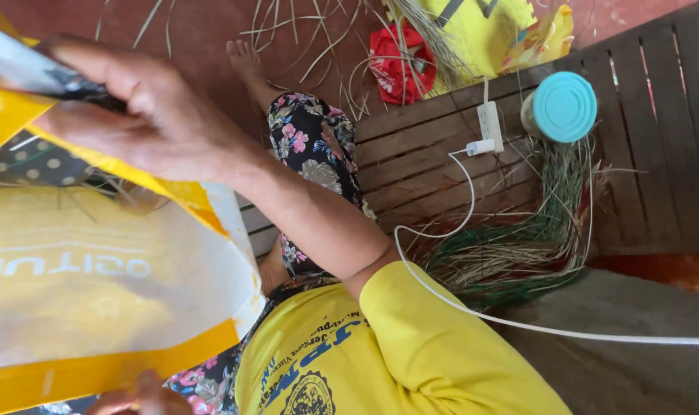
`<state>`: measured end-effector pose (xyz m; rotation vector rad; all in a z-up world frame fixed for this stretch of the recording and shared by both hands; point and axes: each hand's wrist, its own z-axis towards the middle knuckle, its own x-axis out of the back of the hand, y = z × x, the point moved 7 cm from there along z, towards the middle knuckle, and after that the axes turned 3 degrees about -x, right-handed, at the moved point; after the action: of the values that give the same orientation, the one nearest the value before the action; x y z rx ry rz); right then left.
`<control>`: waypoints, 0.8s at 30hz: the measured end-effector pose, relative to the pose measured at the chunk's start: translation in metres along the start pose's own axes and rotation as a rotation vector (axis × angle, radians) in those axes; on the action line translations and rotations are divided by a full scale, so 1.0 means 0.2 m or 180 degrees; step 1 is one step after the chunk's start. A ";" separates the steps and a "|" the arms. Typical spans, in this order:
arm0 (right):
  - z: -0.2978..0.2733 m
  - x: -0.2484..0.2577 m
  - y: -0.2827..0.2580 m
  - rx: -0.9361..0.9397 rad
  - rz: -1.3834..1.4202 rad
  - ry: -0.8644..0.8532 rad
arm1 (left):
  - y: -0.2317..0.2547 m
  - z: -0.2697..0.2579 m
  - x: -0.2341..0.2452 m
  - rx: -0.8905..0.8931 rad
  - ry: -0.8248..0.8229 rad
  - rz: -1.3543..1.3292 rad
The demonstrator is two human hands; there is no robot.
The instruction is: Weaving a circular fan from natural fibers, trimming the edges with a knife, and sorting materials into a bag.
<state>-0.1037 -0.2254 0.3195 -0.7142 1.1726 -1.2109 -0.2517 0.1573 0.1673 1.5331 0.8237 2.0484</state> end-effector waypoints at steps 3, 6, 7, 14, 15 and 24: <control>-0.08 -0.03 -0.11 0.0398 -0.0545 0.0008 | 0.05 -0.19 -0.02 0.0404 -0.0001 -0.1053; -0.19 -0.23 -0.07 0.0721 -0.0678 -0.0319 | 0.15 -0.26 -0.06 0.0537 -0.0270 -0.1300; -0.23 -0.26 -0.02 0.0716 -0.0678 -0.0288 | 0.09 -0.29 -0.07 0.0526 -0.0297 -0.1287; -0.41 -0.42 -0.09 0.0805 -0.0717 -0.0298 | -0.01 -0.37 -0.18 -0.0593 -0.1544 0.0570; -0.42 -0.42 -0.14 0.0970 -0.0701 -0.0194 | -0.02 -0.37 -0.21 -0.0338 -0.2305 0.1519; -0.46 -0.51 0.06 0.0788 -0.0858 -0.0226 | 0.64 -0.07 -0.08 -0.1550 -0.2961 0.0737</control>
<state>-0.1788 -0.1098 0.3115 -0.7359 0.8665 -1.5130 -0.2614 0.0518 0.2420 2.0171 -0.1965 1.2447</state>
